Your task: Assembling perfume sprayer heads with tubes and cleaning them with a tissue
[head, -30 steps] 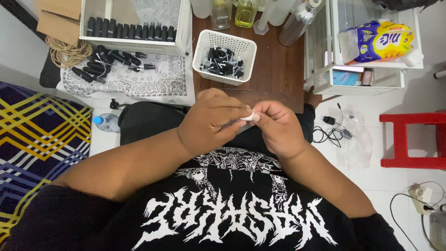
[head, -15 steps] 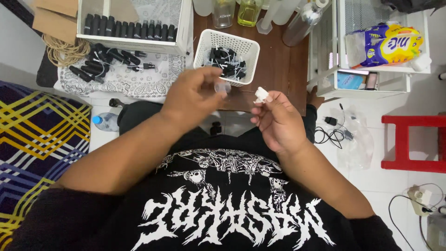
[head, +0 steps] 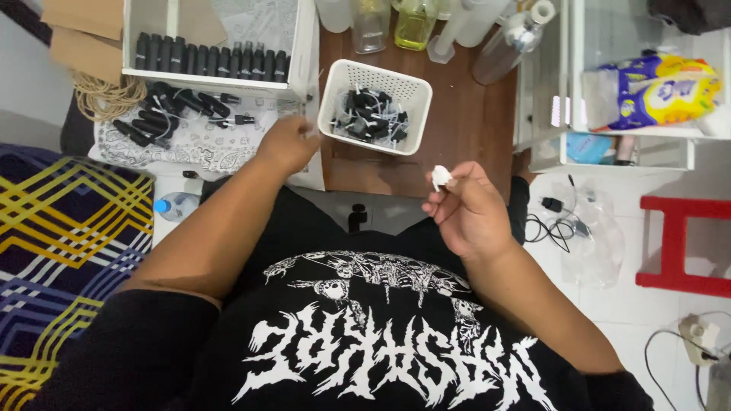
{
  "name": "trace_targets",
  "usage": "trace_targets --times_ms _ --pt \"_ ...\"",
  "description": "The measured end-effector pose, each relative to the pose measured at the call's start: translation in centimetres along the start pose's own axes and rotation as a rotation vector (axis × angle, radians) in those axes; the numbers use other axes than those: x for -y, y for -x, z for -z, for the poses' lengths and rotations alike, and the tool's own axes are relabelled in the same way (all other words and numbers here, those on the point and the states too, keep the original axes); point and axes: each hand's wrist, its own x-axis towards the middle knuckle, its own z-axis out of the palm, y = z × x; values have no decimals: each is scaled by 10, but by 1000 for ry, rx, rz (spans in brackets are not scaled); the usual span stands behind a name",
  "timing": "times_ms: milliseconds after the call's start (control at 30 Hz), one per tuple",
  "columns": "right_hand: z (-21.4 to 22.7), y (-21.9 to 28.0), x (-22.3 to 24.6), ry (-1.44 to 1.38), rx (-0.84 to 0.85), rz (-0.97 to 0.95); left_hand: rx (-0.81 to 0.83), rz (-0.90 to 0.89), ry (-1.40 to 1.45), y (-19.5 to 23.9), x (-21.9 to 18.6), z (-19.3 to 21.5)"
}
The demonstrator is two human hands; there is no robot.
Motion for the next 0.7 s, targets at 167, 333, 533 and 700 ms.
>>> trace_targets --times_ms 167,333,533,700 --pt "-1 -20 2 96 -96 -46 -29 306 -384 -37 93 10" --pt "-9 -34 -7 150 -125 -107 -157 359 -359 -56 149 36" --pt "-6 -44 -14 147 -133 -125 -109 203 -475 -80 146 30" --pt "-7 -45 -15 194 -133 -126 -54 236 -574 -91 144 16"
